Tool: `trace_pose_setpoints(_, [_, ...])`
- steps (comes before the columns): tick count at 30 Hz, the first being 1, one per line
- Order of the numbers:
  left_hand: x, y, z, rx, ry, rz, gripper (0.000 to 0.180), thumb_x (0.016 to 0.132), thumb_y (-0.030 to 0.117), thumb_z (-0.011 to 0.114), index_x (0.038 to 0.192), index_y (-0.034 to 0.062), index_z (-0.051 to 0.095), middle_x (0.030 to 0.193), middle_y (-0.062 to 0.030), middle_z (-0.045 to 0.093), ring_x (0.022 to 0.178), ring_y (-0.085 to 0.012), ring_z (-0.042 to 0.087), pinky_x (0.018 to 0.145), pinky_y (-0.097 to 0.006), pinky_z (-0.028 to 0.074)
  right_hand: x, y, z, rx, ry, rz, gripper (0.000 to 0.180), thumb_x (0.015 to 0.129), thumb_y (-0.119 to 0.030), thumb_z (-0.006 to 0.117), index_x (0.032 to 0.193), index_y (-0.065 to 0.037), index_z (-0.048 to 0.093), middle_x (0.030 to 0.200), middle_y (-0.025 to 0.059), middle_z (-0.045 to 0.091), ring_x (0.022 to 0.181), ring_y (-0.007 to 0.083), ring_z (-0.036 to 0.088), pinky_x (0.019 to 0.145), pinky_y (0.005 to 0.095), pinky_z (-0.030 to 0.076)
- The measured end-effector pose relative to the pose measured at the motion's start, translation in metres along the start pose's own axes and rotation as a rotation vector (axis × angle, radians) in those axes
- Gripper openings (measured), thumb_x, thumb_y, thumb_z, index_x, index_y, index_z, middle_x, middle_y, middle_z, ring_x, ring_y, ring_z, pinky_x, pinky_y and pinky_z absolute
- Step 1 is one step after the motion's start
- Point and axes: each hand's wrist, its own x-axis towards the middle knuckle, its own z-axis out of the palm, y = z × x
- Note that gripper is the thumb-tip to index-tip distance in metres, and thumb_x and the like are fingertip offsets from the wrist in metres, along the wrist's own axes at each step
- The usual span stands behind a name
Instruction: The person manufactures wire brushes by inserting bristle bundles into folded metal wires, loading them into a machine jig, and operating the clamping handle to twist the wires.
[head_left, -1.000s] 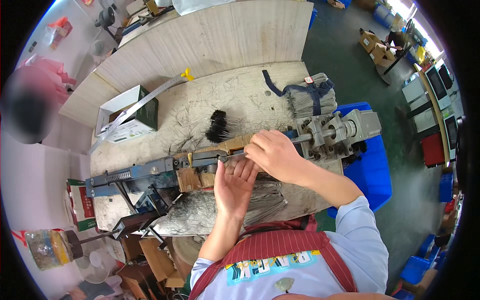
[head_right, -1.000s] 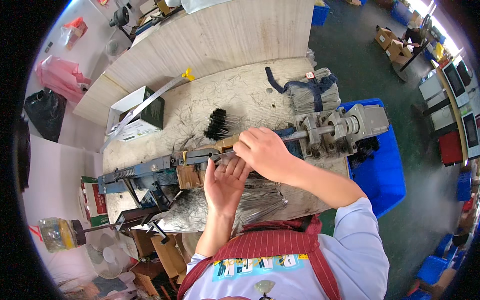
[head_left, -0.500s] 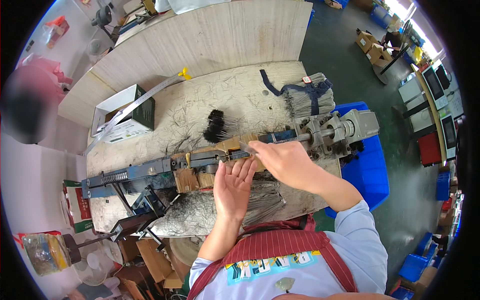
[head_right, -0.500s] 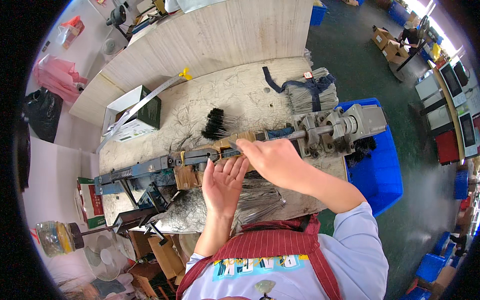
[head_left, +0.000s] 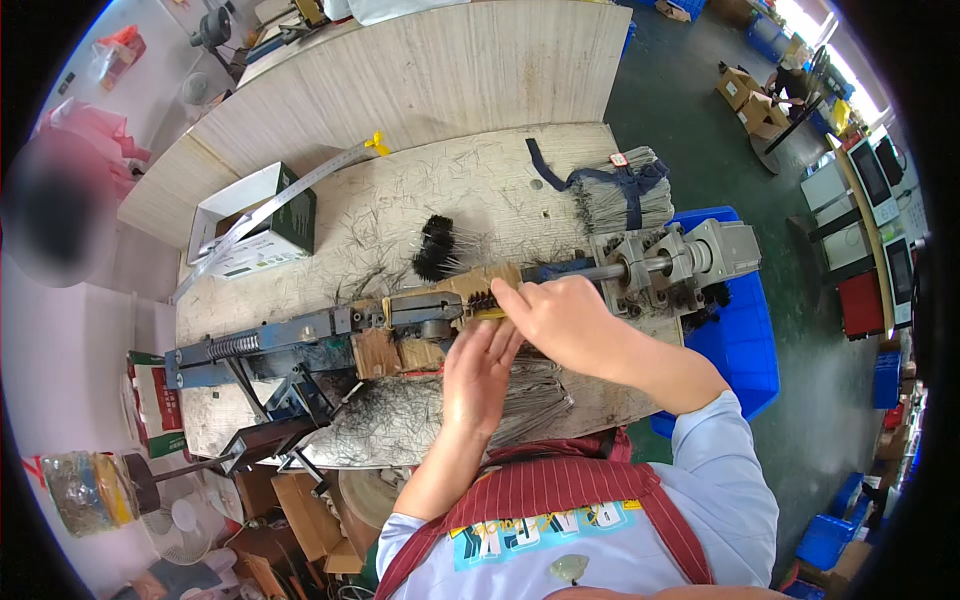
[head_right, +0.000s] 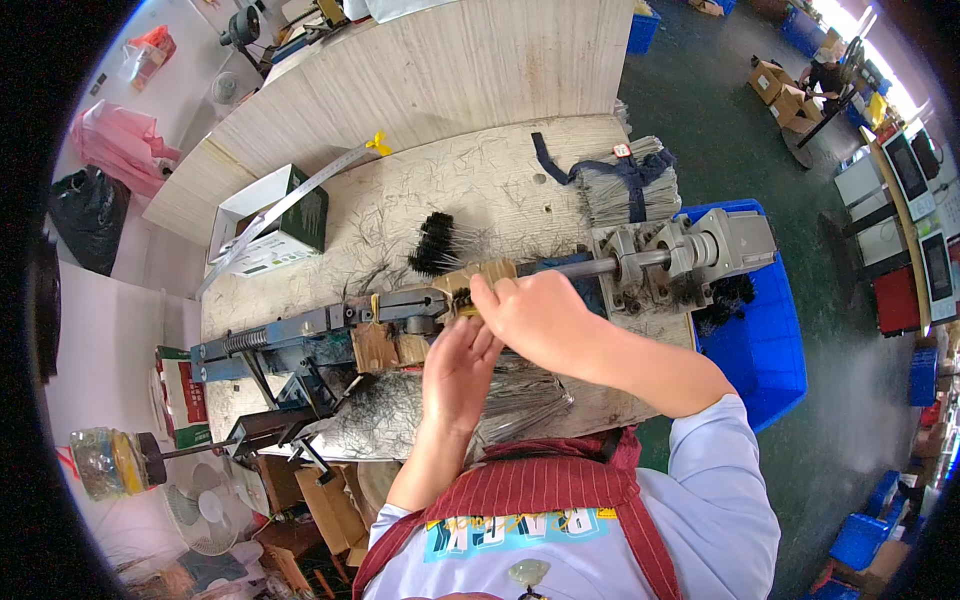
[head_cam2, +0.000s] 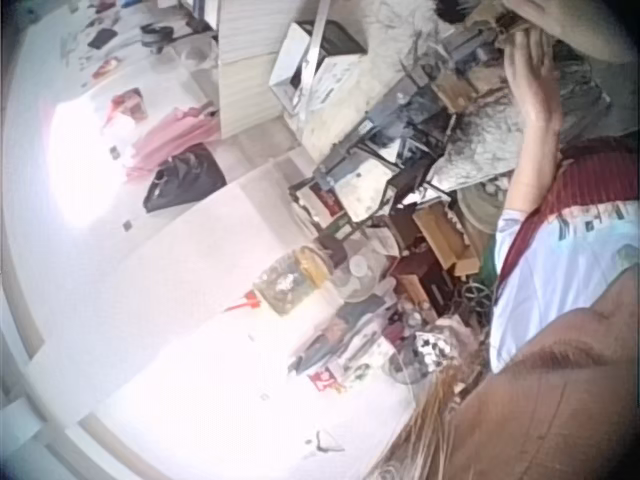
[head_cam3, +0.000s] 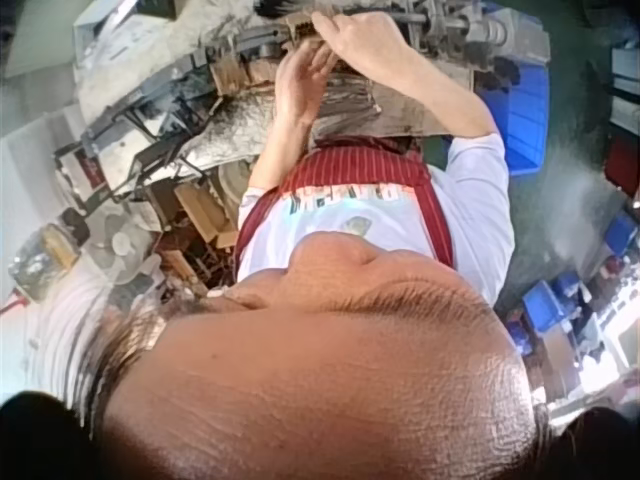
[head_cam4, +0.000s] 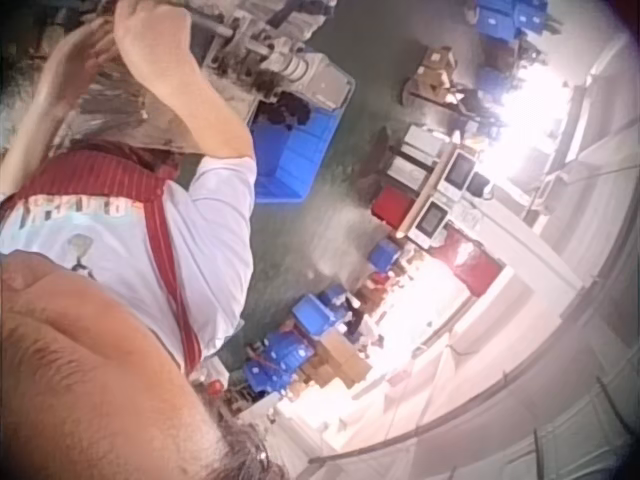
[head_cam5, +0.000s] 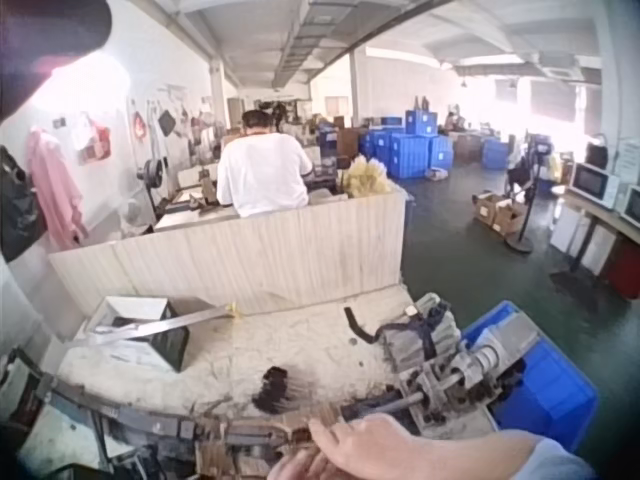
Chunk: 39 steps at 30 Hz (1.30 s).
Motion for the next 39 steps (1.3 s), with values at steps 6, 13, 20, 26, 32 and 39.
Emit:
trace_pose_setpoints(6, [-0.003,-0.043,-0.011,0.057,0.136,-0.045,0.061,0.097,0.009,0.052,0.145,-0.0101,0.021,0.152,-0.0226,0.028,0.141,-0.0274,0.031,0.114,-0.040,0.032,-0.024,0.002,-0.001,0.338,0.119,0.189,0.038,0.084,-0.001,0.057,0.121,0.002,0.049,0.094,0.0156,0.065,0.076,0.0306,0.067,0.064,0.0374,0.053])
trace_pose_setpoints(13, [-0.109,0.017,-0.119,0.787,0.487,0.037,0.058,0.104,0.041,0.034,0.098,-0.0093,0.061,0.084,-0.0197,0.070,0.073,-0.0271,0.071,0.063,-0.034,0.057,-0.073,-0.014,0.047,0.970,-0.126,0.294,0.029,0.095,-0.017,0.058,0.114,0.002,0.048,0.108,0.0213,0.061,0.096,0.0363,0.062,0.079,0.0406,0.051])
trace_pose_setpoints(20, [-0.211,0.091,-0.229,0.806,1.548,0.769,0.039,0.099,0.034,0.054,0.086,-0.0024,0.054,0.070,-0.0112,0.063,0.052,-0.0145,0.060,0.037,-0.025,0.043,-0.063,-0.040,0.075,0.964,-0.133,0.252,0.033,0.092,-0.027,0.065,0.108,0.001,0.057,0.094,0.0164,0.065,0.083,0.0331,0.065,0.072,0.0393,0.052])
trace_pose_setpoints(26, [-0.193,0.060,-0.228,0.856,1.312,0.882,0.021,0.098,0.022,0.058,0.098,0.0029,0.049,0.085,-0.0106,0.065,0.059,-0.0145,0.066,0.042,-0.021,0.046,-0.034,-0.070,0.098,0.968,-0.316,0.376,0.065,0.082,-0.044,0.072,0.117,0.005,0.047,0.086,0.0254,0.066,0.080,0.0417,0.066,0.069,0.0457,0.052])
trace_pose_setpoints(32, [-0.180,0.040,-0.177,0.533,1.142,0.516,0.024,0.097,0.019,0.059,0.102,0.0022,0.043,0.088,-0.0150,0.066,0.063,-0.0193,0.068,0.043,-0.025,0.049,-0.038,-0.082,0.084,0.924,-0.219,0.589,0.052,0.082,-0.035,0.070,0.107,0.004,0.045,0.073,0.0256,0.063,0.069,0.0462,0.063,0.060,0.0517,0.050])
trace_pose_setpoints(39, [-0.108,0.034,-0.059,1.491,0.263,0.800,0.042,0.084,0.010,0.072,0.119,0.0016,0.052,0.109,-0.0150,0.062,0.075,-0.0207,0.062,0.062,-0.029,0.050,-0.043,-0.061,-0.002,1.122,-0.006,0.206,0.047,0.084,-0.021,0.074,0.108,0.003,0.041,0.067,0.0155,0.062,0.057,0.0313,0.065,0.049,0.0387,0.047])
